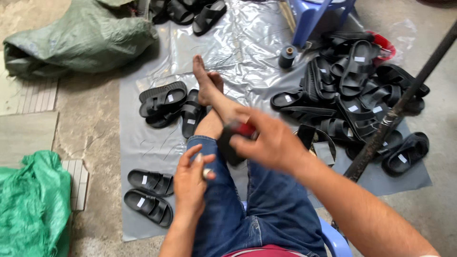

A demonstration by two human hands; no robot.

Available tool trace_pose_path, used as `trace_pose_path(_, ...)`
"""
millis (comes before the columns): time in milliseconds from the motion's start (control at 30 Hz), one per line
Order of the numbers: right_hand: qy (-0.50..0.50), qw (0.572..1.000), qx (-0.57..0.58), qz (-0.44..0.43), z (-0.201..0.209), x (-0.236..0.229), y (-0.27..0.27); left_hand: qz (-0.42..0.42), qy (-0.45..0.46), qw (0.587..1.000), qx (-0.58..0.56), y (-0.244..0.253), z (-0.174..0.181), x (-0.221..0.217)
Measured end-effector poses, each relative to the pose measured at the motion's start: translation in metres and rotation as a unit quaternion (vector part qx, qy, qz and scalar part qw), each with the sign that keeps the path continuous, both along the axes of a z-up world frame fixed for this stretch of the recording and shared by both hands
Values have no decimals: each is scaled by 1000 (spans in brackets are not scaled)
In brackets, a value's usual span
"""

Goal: The person sits on a blue plastic chair and sews a black slipper sole using a needle and thread. They repeatedly push the needle through the sole and pull the thread to stitch the edges. The person occasionally uses pliers to cut the thread.

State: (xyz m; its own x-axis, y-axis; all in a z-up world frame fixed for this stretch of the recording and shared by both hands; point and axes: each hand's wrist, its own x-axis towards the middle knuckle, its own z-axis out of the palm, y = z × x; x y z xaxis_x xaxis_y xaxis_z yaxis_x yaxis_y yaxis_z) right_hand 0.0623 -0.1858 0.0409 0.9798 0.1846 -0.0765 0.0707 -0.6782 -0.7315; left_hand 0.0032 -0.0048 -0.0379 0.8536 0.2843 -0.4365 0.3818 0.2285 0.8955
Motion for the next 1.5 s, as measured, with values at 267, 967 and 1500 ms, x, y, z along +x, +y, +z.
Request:
trace_pose_path(267, -24, 994, 85, 70, -99, -122, 11, -67, 99, 992, 35, 8, -35, -51)
trace_pose_path(967, 103, 991, 54, 67, -116, -167, -8, -331, -1, 925, 188, -6, -12, -104)
trace_pose_path(1500, 9, 992, -99, 75, -60, -160, -56, -288, 159, 883, 333, -28, 15, -67)
